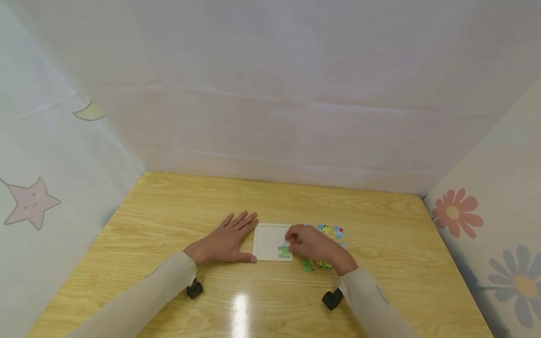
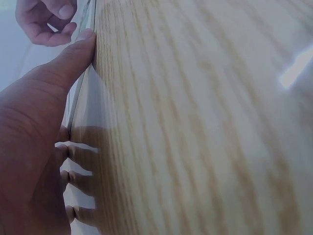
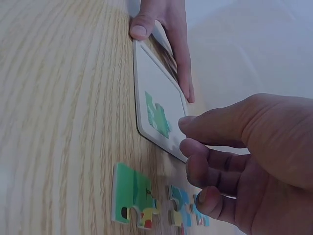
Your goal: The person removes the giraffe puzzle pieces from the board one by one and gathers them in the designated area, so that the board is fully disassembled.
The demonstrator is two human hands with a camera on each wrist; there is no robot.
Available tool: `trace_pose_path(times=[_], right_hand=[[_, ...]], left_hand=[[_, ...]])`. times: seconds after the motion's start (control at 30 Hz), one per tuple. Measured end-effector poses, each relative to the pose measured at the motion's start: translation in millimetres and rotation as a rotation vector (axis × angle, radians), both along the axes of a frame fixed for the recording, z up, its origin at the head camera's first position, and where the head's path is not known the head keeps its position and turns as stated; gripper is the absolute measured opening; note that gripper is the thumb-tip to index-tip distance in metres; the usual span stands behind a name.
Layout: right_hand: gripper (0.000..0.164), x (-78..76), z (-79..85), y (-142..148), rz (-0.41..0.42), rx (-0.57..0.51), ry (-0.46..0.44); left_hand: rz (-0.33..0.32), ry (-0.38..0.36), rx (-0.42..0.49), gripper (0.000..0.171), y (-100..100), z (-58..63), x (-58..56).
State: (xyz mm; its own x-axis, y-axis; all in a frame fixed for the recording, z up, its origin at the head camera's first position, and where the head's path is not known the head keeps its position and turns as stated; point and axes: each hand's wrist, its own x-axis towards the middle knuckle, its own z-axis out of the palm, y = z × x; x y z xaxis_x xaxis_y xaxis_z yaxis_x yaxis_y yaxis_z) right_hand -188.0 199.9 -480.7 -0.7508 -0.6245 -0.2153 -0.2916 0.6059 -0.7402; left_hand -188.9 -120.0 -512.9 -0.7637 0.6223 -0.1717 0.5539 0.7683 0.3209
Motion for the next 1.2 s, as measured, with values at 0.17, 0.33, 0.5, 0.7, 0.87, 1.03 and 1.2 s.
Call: trace_pose_path(times=[0.17, 0.33, 0.5, 0.7, 0.87, 1.03, 1.2], right_hand=[[0.025, -3.1, -2.4, -7, 0.017, 0.043, 0.037], [0.024, -4.1, -3.7, -13, 0.032, 0.075, 0.043], [0.018, -3.2, 0.0, -18, 0.052, 0.076, 0.030], [0.013, -2.6, -1.0, -19, 0.051, 0.077, 0.039], [0.011, -2.4, -2.0, -20, 0.028, 0.071, 0.037], [0.006, -2.6, 1.7, -19, 0.006, 0.043, 0.032], [0.010, -1.2, 5.8, -12, -0.017, 0.014, 0.040]], left_hand=[[0.002, -0.001, 0.002, 0.113, 0, -0.9, -0.8], [0.003, 0.004, 0.007, 0.113, 0, -2.1, -0.9], [0.005, 0.007, 0.007, 0.113, 0, -3.2, -1.2], [0.009, 0.010, 0.002, 0.113, 1, -2.6, -0.8], [0.007, 0.002, 0.004, 0.112, 2, -1.1, -0.2], [0.004, 0.006, 0.001, 0.112, 1, -1.0, 0.0], [0.000, 0.014, -0.003, 0.113, 0, -1.7, 0.0]])
